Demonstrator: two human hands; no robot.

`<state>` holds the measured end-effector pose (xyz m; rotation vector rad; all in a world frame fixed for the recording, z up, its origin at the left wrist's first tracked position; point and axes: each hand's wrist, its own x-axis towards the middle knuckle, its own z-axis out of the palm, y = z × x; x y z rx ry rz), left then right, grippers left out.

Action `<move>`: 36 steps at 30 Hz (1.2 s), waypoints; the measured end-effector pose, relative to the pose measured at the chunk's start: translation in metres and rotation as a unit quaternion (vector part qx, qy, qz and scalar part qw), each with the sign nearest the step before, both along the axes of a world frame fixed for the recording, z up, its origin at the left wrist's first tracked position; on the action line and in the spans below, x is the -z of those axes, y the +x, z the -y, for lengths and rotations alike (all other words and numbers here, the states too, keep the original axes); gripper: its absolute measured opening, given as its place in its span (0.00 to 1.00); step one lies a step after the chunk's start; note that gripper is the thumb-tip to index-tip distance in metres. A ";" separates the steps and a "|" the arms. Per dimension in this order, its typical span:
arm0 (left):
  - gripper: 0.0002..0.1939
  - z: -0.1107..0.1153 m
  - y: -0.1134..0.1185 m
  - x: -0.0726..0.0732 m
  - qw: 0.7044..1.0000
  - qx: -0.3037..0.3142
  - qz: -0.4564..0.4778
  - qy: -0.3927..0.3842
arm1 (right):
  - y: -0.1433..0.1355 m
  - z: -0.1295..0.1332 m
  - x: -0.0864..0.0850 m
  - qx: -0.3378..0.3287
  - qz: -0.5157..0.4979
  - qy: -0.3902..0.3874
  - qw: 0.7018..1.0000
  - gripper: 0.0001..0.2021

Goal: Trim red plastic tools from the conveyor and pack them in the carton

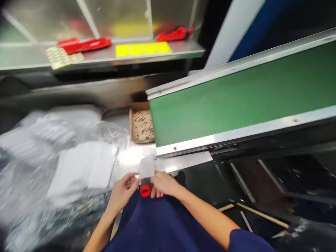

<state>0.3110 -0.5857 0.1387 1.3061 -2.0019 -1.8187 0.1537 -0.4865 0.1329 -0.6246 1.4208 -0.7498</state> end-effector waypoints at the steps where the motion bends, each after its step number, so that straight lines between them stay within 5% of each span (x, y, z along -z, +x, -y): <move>1: 0.22 0.005 -0.002 -0.008 0.999 -0.014 -0.026 0.017 | -0.002 0.001 -0.004 -0.022 0.014 0.011 1.000 0.18; 6: 0.19 0.022 0.002 -0.038 0.988 0.016 -0.103 0.116 | -0.010 0.011 -0.033 -0.117 0.083 -0.003 0.990 0.21; 16: 0.12 0.021 0.023 -0.084 0.983 0.004 -0.172 0.070 | 0.000 0.022 -0.059 -0.159 0.315 0.065 0.933 0.19; 20: 0.09 -0.009 0.044 -0.089 0.985 -0.034 -0.161 0.053 | 0.002 0.019 -0.067 -0.204 0.294 0.072 0.931 0.19; 27: 0.04 -0.092 0.064 -0.105 0.993 -0.071 0.023 -0.093 | 0.018 0.005 -0.053 -0.371 0.206 0.060 0.903 0.20; 32: 0.02 -0.156 0.070 -0.098 0.964 -0.244 -0.004 -0.110 | 0.016 -0.015 -0.051 -0.473 0.213 0.067 0.852 0.19; 34: 0.09 -0.187 0.067 -0.077 0.910 -0.406 -0.073 -0.032 | 0.016 -0.024 -0.051 -0.531 0.180 0.035 0.827 0.20; 36: 0.22 -0.217 0.056 -0.050 0.814 -0.557 -0.136 0.089 | 0.019 -0.035 -0.051 -0.597 0.124 -0.025 0.792 0.20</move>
